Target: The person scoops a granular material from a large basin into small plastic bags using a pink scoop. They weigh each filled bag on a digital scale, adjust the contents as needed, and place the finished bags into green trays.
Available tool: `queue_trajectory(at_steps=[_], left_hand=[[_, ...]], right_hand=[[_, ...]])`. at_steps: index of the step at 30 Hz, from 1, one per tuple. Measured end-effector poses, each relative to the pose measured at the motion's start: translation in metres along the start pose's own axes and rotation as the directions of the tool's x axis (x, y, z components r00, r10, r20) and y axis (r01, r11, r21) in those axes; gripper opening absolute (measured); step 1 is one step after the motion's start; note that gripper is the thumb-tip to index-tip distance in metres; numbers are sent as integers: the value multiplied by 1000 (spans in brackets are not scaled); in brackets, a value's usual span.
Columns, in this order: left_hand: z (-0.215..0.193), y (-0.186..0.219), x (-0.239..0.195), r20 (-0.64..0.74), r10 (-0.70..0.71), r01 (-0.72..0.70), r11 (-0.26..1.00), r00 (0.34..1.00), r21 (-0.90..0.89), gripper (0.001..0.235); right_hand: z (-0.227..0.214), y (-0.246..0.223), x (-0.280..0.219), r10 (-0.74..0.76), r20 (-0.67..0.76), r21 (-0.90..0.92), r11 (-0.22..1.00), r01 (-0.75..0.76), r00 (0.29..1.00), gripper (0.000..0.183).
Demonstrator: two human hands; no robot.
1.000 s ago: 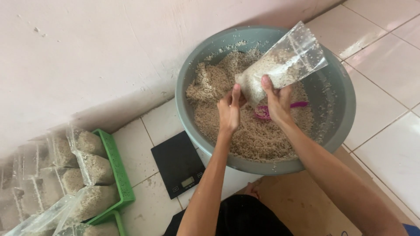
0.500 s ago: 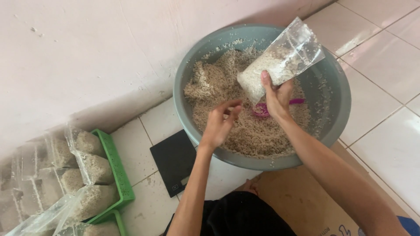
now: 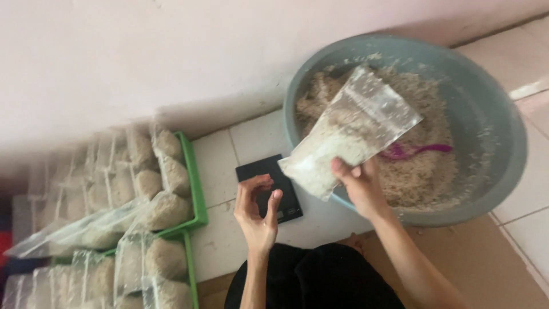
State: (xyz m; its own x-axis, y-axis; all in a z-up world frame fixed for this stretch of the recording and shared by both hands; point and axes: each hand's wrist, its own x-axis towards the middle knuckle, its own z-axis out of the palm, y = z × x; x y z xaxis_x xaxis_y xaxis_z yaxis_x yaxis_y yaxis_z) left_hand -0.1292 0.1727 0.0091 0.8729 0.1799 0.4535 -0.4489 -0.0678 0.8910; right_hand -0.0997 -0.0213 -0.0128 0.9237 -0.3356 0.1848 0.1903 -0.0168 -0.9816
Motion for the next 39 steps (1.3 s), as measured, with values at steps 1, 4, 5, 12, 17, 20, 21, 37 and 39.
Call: queue_trajectory(at_steps=[1, 4, 5, 12, 17, 20, 21, 37, 39], left_hand=[[-4, -9, -6, -11, -8, 8, 1000, 1000, 15, 28], [-9, -37, -25, -285, 34, 1, 992, 958, 125, 21], [-9, -45, -30, -340, -4, 56, 988, 940, 144, 28], [-22, -93, -49, 13, -84, 81, 983, 996, 167, 59], [-11, -117, -38, -24, -195, 196, 976, 981, 99, 72], [-4, -130, -46, -78, -223, 229, 970, 972, 80, 69], [0, -132, -46, -93, -210, 216, 975, 973, 59, 65], [-9, -142, -35, -123, -186, 186, 982, 975, -10, 58], [-9, -146, -35, -137, -198, 201, 980, 970, 6, 56]], right_hand=[[15, 2, -7, 12, 16, 6, 1000, -12, 1000, 63], [54, 7, -32, 46, 157, 132, 989, -67, 986, 70], [65, 9, -41, 53, 217, 190, 977, -95, 975, 75], [83, 83, -56, 96, 323, 128, 981, -144, 941, 71], [83, 112, -37, 192, 354, -17, 980, -199, 915, 69], [91, 93, -42, 214, 368, -149, 974, -170, 905, 65], [96, 87, -42, 198, 388, -153, 977, -149, 900, 66], [80, 109, -19, 109, 499, -41, 994, -102, 860, 105], [79, 107, -18, 123, 476, -51, 992, -113, 871, 102]])
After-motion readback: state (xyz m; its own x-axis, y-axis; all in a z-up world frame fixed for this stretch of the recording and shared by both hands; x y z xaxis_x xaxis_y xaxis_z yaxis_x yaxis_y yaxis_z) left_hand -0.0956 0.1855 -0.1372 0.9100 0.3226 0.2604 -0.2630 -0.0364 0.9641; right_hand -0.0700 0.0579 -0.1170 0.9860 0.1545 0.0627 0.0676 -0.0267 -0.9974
